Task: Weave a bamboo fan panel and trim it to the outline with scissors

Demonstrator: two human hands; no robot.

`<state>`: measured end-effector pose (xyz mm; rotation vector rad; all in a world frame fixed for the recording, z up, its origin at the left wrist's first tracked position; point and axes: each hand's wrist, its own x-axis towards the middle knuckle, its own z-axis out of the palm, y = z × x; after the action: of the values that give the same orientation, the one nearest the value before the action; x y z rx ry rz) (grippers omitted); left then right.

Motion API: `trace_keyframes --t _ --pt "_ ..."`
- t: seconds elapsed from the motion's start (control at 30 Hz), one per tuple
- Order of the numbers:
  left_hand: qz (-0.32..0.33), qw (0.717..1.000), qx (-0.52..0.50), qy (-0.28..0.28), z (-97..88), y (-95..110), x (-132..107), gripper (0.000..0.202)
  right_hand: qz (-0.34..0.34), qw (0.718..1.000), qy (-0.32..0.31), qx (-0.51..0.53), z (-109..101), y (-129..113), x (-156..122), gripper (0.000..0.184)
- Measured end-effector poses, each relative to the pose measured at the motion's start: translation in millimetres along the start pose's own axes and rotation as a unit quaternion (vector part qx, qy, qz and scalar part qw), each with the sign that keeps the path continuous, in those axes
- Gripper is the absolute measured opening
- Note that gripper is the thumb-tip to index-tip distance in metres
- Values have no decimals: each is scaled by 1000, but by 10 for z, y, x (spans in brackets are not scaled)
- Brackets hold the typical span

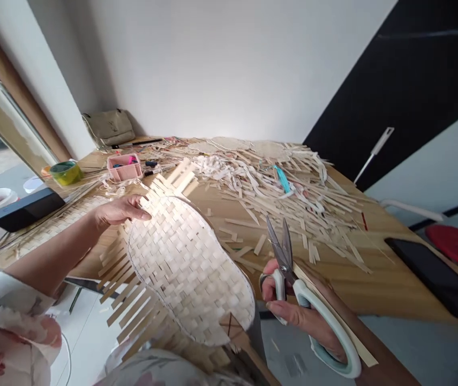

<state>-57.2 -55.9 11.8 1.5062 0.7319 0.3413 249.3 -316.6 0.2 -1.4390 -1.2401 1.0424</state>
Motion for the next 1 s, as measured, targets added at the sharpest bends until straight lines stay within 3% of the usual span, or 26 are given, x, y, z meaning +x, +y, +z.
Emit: trace_keyframes --t 0.2,0.43,0.6,0.77,0.9,1.0 --pt "-39 998 -6 40 -107 -55 -31 29 54 992 27 113 133 197 -197 40" --pt "-65 993 17 92 -97 -13 -15 33 37 979 -73 185 112 170 32 36" --pt "-65 994 6 86 -127 -43 -27 30 9 989 -45 141 182 187 82 33" --pt "-67 993 0 92 -121 -50 -25 31 -28 999 28 10 241 139 99 31" --pt "-64 994 -3 87 -112 -68 -42 31 -38 999 20 -30 282 71 109 25" --pt "-62 994 -16 92 -105 -89 -75 33 -57 993 88 -59 289 172 80 23"
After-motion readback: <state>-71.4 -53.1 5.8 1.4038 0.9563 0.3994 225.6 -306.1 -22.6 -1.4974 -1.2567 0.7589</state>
